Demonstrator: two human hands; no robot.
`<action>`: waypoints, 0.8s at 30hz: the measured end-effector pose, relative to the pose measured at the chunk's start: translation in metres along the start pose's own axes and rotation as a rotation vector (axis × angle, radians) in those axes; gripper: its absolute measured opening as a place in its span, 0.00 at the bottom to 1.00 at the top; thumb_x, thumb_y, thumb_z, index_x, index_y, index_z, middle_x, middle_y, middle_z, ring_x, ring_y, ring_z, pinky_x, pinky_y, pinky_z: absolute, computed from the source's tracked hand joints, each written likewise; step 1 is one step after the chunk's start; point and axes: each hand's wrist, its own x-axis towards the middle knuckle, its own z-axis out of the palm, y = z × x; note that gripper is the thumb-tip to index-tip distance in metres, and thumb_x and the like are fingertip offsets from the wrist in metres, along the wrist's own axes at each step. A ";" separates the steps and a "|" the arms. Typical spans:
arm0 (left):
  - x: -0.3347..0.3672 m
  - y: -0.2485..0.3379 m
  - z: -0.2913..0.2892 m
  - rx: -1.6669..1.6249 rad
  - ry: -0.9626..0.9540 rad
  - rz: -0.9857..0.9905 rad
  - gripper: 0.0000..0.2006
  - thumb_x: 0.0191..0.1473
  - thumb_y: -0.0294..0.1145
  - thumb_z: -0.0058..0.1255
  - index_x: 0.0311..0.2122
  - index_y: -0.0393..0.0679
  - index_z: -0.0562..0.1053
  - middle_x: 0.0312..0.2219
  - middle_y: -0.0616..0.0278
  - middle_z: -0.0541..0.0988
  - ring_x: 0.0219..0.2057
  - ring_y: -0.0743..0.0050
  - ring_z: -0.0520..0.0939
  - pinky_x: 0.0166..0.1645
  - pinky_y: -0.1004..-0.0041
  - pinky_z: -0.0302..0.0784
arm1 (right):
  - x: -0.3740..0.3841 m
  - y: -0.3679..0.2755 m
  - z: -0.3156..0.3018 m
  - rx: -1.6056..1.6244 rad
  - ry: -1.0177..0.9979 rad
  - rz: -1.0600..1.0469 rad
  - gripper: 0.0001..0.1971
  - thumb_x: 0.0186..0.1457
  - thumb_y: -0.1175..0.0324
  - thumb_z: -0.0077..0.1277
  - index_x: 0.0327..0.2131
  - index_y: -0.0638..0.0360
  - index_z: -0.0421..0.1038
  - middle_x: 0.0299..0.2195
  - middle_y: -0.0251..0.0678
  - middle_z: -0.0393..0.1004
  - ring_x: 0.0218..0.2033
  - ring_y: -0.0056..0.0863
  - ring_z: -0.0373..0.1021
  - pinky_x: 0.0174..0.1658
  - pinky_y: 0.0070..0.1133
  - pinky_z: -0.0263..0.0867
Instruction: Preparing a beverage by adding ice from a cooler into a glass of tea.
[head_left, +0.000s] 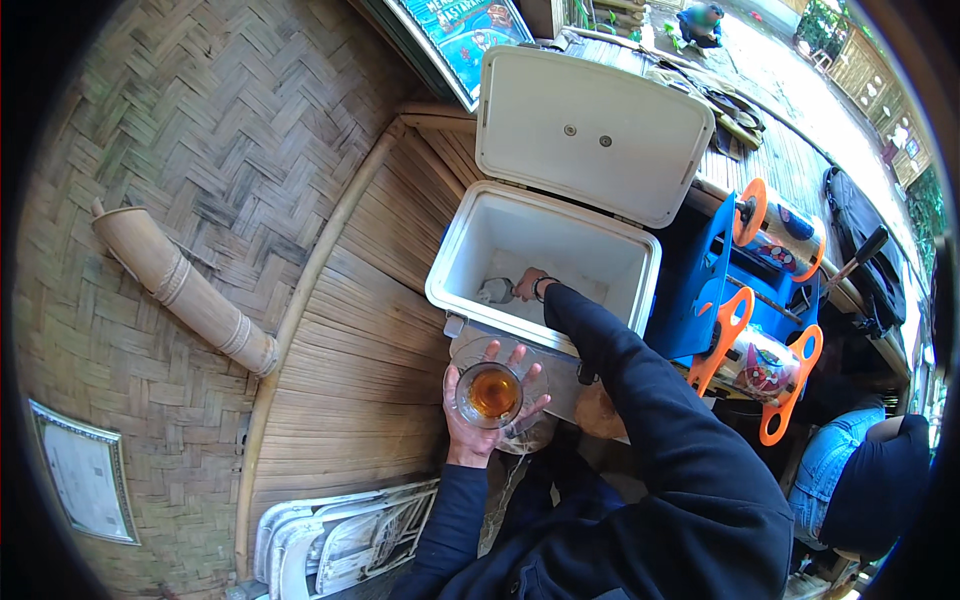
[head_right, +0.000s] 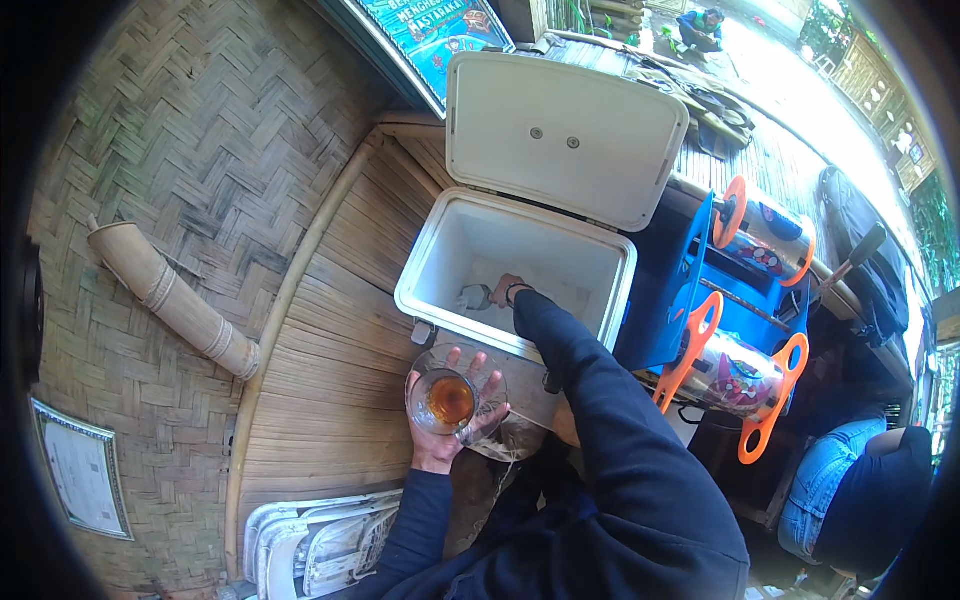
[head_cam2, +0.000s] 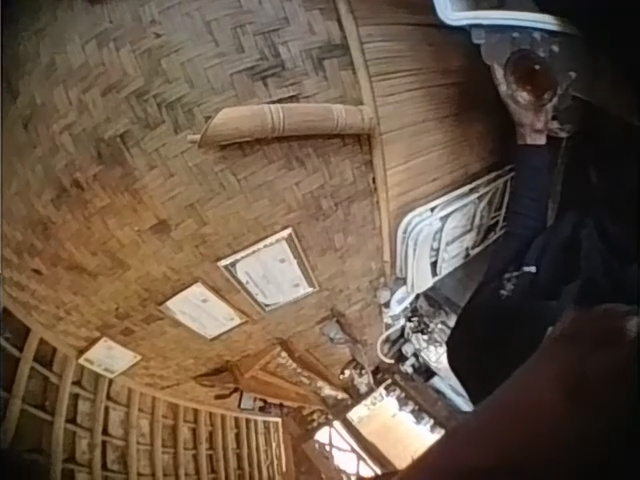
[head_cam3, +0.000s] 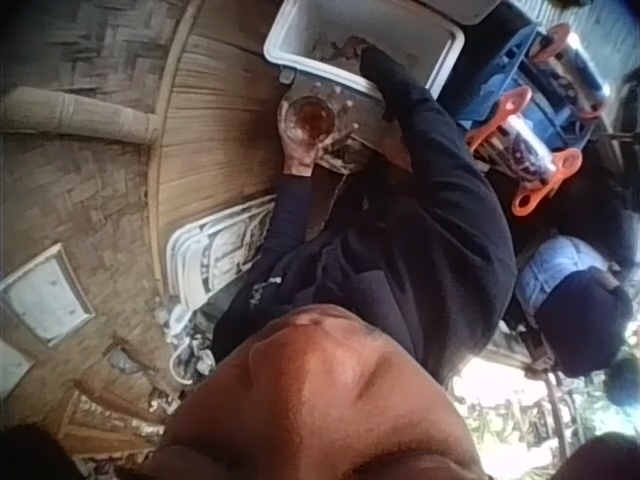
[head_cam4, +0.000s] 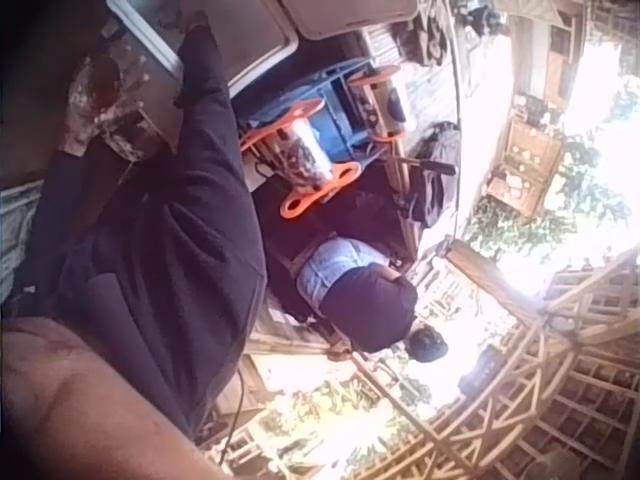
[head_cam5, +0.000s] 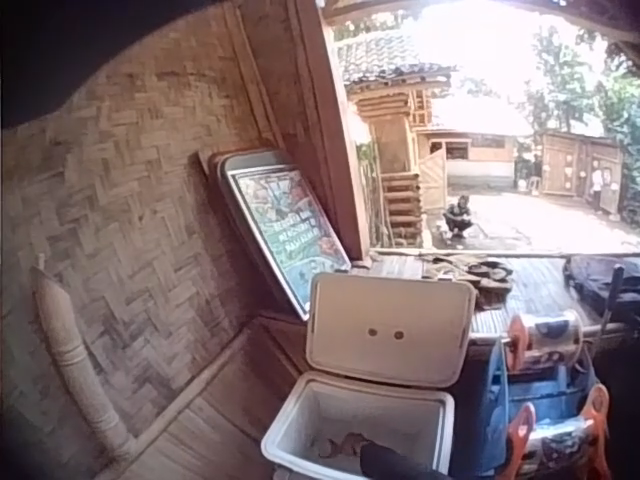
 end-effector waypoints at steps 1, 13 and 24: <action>0.000 0.000 -0.001 -0.012 -0.013 -0.002 0.36 0.57 0.66 0.29 0.63 0.55 0.60 0.63 0.51 0.58 0.63 0.36 0.57 0.60 0.27 0.47 | 0.001 0.004 -0.001 0.000 0.002 0.002 0.19 0.50 0.53 0.59 0.37 0.59 0.80 0.34 0.38 0.81 0.41 0.32 0.77 0.43 0.27 0.72; 0.004 0.004 0.007 0.062 -0.014 0.012 0.35 0.58 0.66 0.27 0.62 0.55 0.62 0.63 0.53 0.60 0.63 0.40 0.60 0.61 0.29 0.49 | -0.036 0.020 -0.005 0.307 -0.113 -0.221 0.18 0.53 0.51 0.54 0.36 0.54 0.81 0.29 0.27 0.80 0.23 0.19 0.68 0.29 0.22 0.66; 0.000 0.008 0.001 0.083 -0.025 0.048 0.34 0.58 0.64 0.30 0.64 0.54 0.60 0.63 0.52 0.59 0.62 0.36 0.60 0.59 0.27 0.50 | -0.083 0.012 -0.016 0.470 -0.022 -0.207 0.18 0.54 0.51 0.54 0.37 0.53 0.81 0.28 0.26 0.79 0.22 0.18 0.66 0.27 0.21 0.64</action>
